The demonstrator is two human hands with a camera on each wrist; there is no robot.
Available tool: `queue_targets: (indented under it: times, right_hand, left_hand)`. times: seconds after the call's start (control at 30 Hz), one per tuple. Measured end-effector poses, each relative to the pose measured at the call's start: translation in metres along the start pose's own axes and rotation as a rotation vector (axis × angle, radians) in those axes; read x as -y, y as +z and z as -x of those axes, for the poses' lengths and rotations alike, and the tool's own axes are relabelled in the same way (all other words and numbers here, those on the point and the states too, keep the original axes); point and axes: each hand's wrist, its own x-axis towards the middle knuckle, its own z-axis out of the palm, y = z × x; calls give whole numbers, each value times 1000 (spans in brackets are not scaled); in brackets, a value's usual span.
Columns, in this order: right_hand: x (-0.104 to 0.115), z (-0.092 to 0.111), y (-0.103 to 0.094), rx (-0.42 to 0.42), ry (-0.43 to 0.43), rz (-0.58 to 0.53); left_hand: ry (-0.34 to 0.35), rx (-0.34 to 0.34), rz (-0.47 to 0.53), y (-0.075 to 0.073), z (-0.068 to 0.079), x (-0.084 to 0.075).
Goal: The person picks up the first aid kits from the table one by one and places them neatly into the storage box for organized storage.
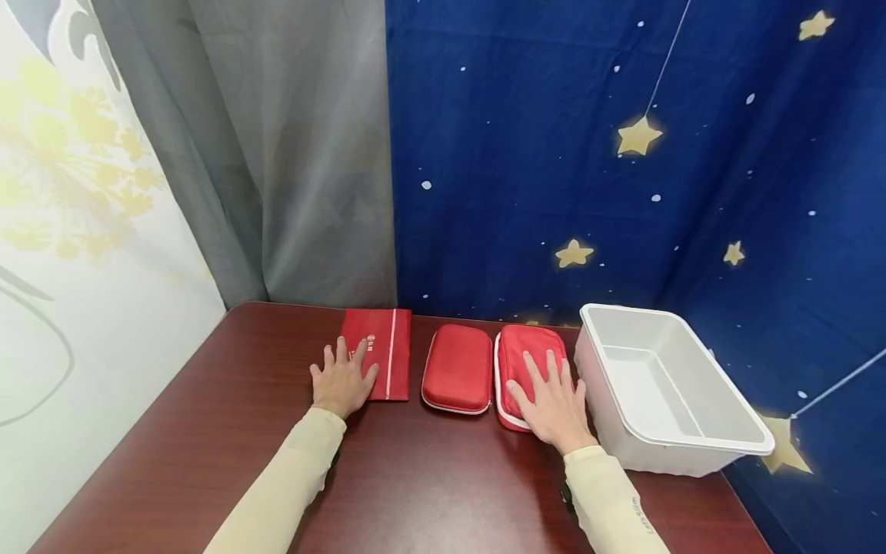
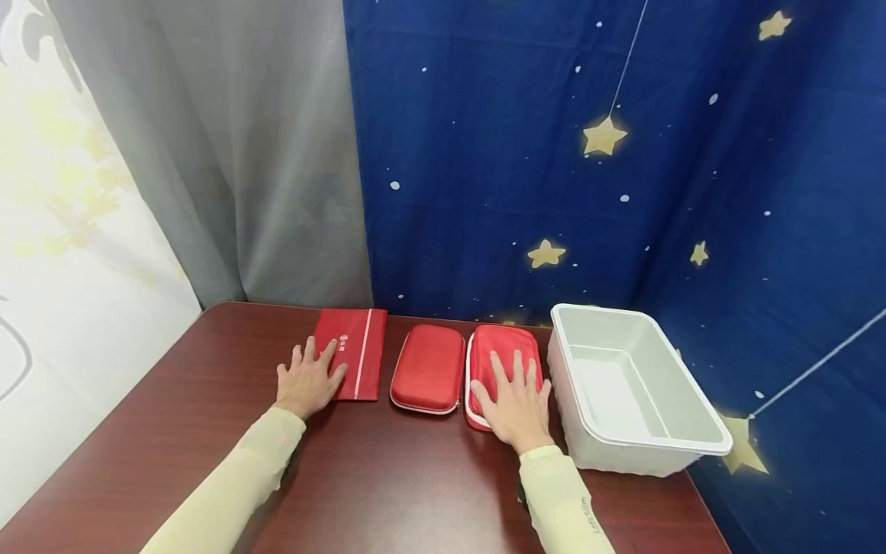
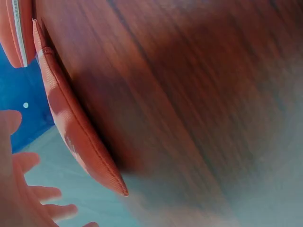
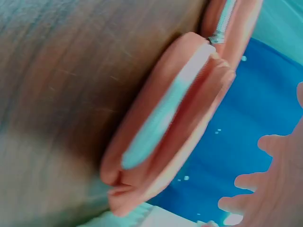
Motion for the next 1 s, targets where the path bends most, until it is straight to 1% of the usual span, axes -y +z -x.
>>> queue_targets:
  times: [0.1, 0.2, 0.37, 0.53, 0.77, 0.9, 1.0]
  right_hand:
    - [3, 2, -9, -32, -31, 5]
    - [5, 4, -21, -84, -56, 10]
    - [0, 12, -43, -182, -45, 6]
    - [-13, 23, -57, -274, -8, -16]
    - [-37, 45, -74, -348, 90, -40]
    - [-54, 56, -82, -419, 133, -37]
    - [-68, 63, -86, -435, 186, -43]
  left_hand:
    - [-32, 37, 5, 1, 1, 1]
    - [-60, 57, 4, 3, 2, 0]
    - [-90, 69, -1, 6, 5, 1]
    - [-100, 64, 13, 10, 5, 4]
    - [-121, 29, 78, 12, 4, 8]
    - [-145, 10, 116, 14, 2, 12]
    - [-156, -2, 150, 15, 0, 13]
